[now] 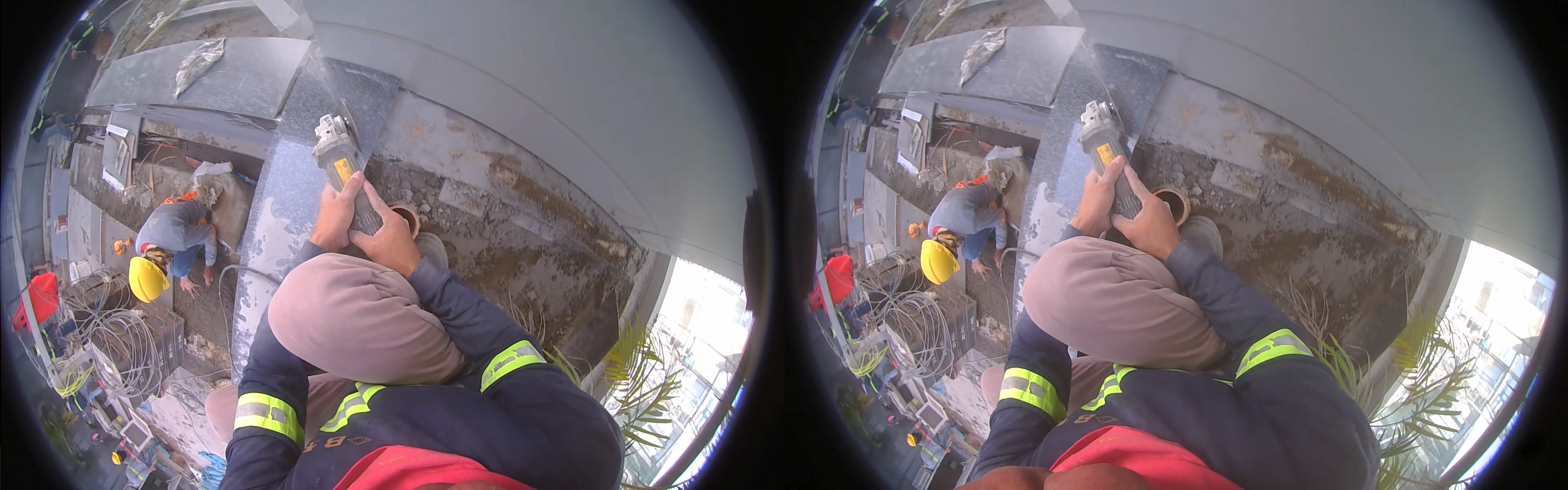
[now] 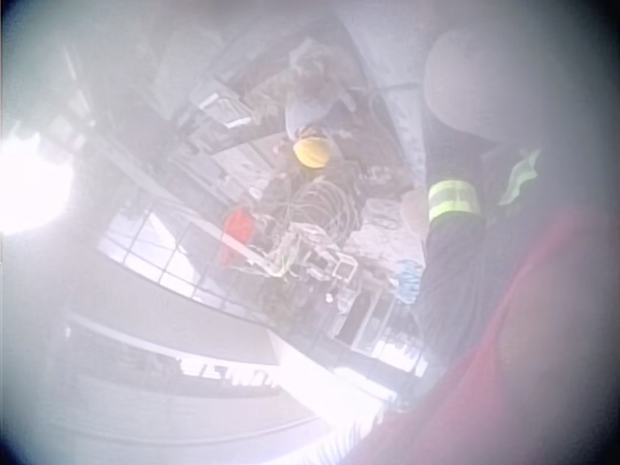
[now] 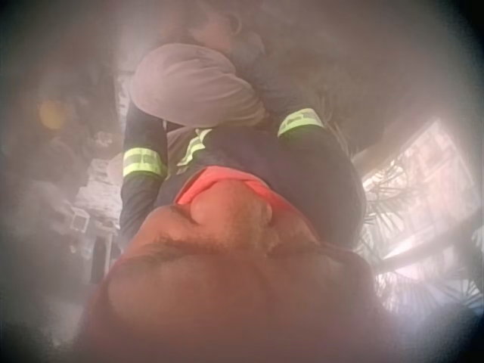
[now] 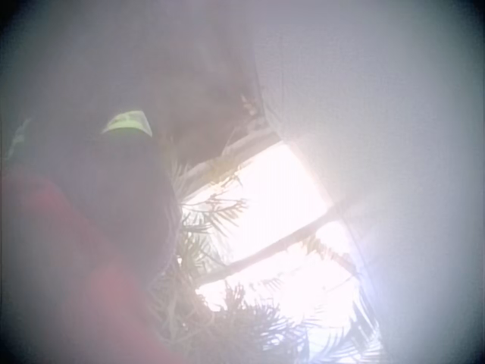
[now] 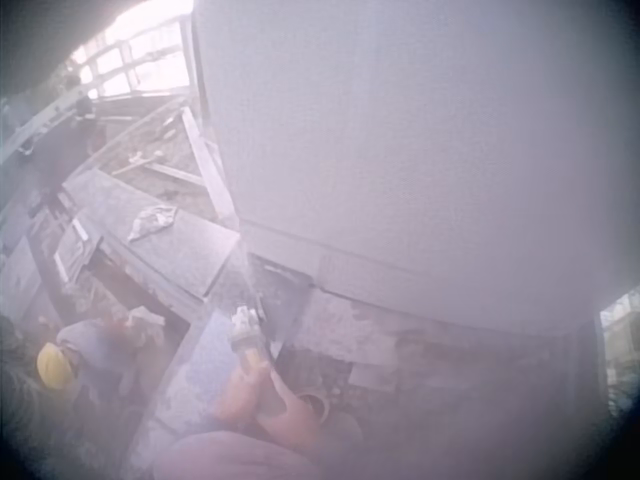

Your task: The person positions a large stone slab on a curved surface, uses an angle grinder to cut the slab, and then wipes the surface with a cloth. The person handles the slab and tools while seated on the floor.

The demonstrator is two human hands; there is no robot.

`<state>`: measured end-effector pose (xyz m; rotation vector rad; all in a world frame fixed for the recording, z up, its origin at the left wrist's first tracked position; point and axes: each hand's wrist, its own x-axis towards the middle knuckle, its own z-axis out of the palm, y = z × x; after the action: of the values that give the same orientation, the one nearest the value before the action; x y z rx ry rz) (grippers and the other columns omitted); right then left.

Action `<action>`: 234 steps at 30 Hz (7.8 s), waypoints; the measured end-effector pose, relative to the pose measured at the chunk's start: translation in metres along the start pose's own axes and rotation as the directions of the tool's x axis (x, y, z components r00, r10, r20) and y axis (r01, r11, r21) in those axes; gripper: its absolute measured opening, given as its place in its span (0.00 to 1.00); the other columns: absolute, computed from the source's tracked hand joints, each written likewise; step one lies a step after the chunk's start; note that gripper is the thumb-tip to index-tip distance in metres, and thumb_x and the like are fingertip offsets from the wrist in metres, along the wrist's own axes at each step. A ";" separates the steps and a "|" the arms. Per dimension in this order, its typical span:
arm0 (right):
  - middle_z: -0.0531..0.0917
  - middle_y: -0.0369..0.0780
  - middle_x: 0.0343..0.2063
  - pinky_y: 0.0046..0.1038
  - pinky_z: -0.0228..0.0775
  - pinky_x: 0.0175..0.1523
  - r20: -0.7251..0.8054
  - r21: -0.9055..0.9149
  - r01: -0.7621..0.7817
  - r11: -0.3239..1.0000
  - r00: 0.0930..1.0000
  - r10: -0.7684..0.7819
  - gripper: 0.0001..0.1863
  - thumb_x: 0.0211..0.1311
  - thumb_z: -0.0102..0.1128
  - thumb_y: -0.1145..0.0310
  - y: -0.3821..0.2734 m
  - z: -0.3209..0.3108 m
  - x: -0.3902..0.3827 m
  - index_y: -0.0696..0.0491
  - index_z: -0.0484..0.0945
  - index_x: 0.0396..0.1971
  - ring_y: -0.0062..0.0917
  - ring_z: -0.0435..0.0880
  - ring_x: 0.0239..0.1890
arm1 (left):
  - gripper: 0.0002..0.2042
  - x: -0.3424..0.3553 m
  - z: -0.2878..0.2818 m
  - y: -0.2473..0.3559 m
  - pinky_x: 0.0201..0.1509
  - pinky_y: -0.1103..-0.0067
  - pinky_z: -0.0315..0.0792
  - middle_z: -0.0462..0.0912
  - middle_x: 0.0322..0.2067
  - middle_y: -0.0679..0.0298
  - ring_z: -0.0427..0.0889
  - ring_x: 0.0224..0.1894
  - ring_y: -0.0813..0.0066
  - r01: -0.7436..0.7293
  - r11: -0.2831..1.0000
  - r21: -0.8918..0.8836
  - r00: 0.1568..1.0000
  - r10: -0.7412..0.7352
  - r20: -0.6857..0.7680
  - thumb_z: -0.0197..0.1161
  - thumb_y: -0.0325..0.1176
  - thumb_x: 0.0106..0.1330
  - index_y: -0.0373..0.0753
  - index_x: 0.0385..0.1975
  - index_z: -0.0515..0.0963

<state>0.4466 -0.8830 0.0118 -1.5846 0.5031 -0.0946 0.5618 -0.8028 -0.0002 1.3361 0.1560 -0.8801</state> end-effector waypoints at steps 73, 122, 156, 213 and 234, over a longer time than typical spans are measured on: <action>0.86 0.53 0.50 0.31 0.77 0.56 0.008 0.050 -0.008 0.999 1.000 0.007 0.48 0.56 0.69 0.66 0.006 -0.006 -0.022 0.50 0.58 0.77 0.36 0.88 0.52 | 0.15 -0.020 0.005 -0.015 0.37 0.75 0.77 0.78 0.38 0.66 0.80 0.36 0.77 0.023 1.000 -0.001 1.000 -0.023 0.000 0.61 0.41 0.75 0.39 0.53 0.71; 0.84 0.48 0.55 0.25 0.75 0.58 0.031 -0.024 -0.071 0.997 0.997 0.072 0.49 0.54 0.69 0.69 -0.002 -0.012 -0.032 0.50 0.57 0.78 0.25 0.84 0.53 | 0.17 -0.023 0.005 -0.026 0.38 0.74 0.77 0.78 0.37 0.66 0.79 0.36 0.76 -0.011 1.000 -0.006 1.000 0.011 -0.024 0.63 0.40 0.74 0.38 0.54 0.70; 0.81 0.52 0.59 0.32 0.77 0.60 0.016 -0.133 -0.041 0.990 0.999 0.043 0.51 0.55 0.73 0.66 0.011 -0.013 -0.059 0.48 0.55 0.78 0.35 0.84 0.59 | 0.15 -0.042 -0.002 -0.046 0.46 0.73 0.78 0.79 0.42 0.63 0.80 0.42 0.75 0.025 0.998 -0.050 0.997 -0.022 0.074 0.61 0.36 0.76 0.36 0.55 0.70; 0.84 0.52 0.54 0.32 0.78 0.54 -0.022 -0.100 -0.007 0.995 1.000 0.004 0.50 0.52 0.68 0.66 0.008 -0.010 -0.051 0.45 0.57 0.78 0.40 0.88 0.50 | 0.16 -0.031 -0.003 -0.051 0.44 0.74 0.77 0.78 0.42 0.65 0.79 0.40 0.76 -0.010 0.999 -0.051 1.000 0.011 0.015 0.62 0.37 0.75 0.38 0.56 0.70; 0.82 0.54 0.58 0.30 0.74 0.61 0.001 -0.047 0.015 0.999 1.000 -0.015 0.50 0.53 0.71 0.66 0.009 -0.006 -0.035 0.53 0.57 0.77 0.36 0.84 0.59 | 0.14 -0.020 -0.002 -0.043 0.40 0.75 0.77 0.77 0.38 0.67 0.79 0.37 0.78 -0.041 0.997 -0.058 0.999 0.041 -0.002 0.61 0.37 0.76 0.39 0.54 0.70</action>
<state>0.4108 -0.8756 0.0123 -1.6348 0.4964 -0.0945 0.5220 -0.7912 -0.0226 1.2809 0.1530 -0.8344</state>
